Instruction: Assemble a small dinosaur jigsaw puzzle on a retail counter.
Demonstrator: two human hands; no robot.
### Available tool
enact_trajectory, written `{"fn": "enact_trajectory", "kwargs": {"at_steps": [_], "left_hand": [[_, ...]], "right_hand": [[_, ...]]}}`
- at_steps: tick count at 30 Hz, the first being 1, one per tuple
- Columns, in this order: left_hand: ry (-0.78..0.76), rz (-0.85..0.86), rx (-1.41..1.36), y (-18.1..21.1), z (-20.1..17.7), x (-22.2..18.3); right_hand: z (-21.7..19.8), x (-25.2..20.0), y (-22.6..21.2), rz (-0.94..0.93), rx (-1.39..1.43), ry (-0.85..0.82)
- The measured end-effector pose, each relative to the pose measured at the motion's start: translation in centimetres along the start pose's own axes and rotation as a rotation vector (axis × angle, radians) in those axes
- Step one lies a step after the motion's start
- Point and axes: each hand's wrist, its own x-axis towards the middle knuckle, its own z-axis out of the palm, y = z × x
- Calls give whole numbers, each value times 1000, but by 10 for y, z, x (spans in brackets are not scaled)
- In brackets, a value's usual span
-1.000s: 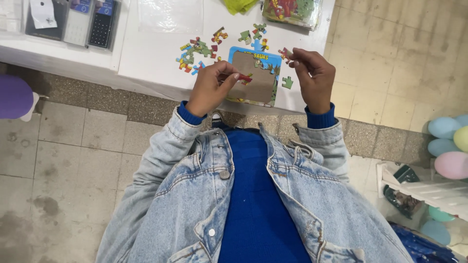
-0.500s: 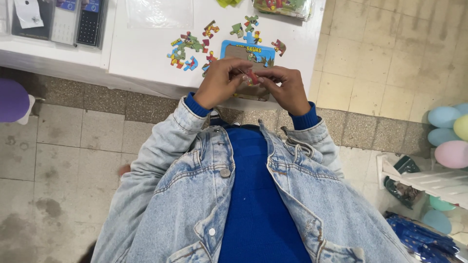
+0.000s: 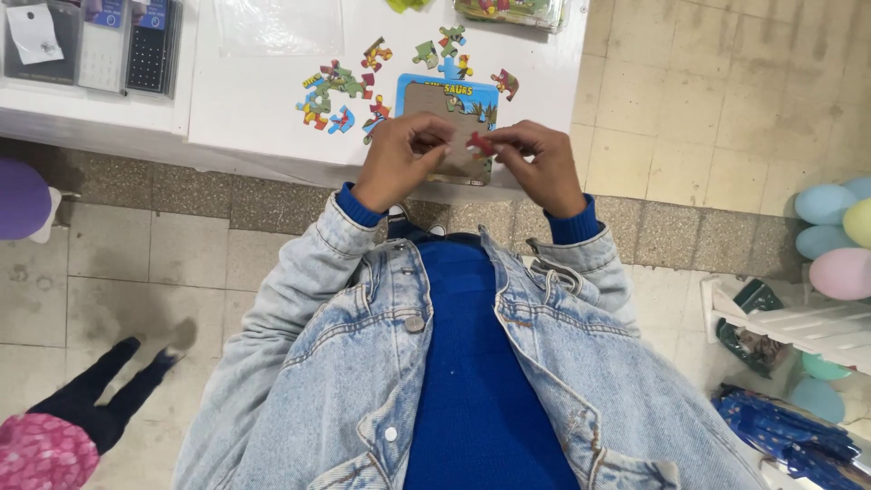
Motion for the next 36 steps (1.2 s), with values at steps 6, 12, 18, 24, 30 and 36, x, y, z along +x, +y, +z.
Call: {"fn": "enact_trajectory", "kwargs": {"at_steps": [6,12,18,24,30,36], "left_hand": [[65,12,51,6,-20,-7],[3,76,237,32,-17,-20],[66,120,499,31,-18,-28],[-56,223,775,34,-16,-34],[-131,206,965,12,-6,-34],[-189,171,961,6,5,-31]], "right_hand": [[-33,-5,40,69,-210,194],[-19,5,40,39,-359,215],[-22,19,17,-36,-543,172],[-15,40,-11,-134,-501,48],[6,41,0,-247,-558,-8],[11,44,-22,-207,-606,-102]]}}
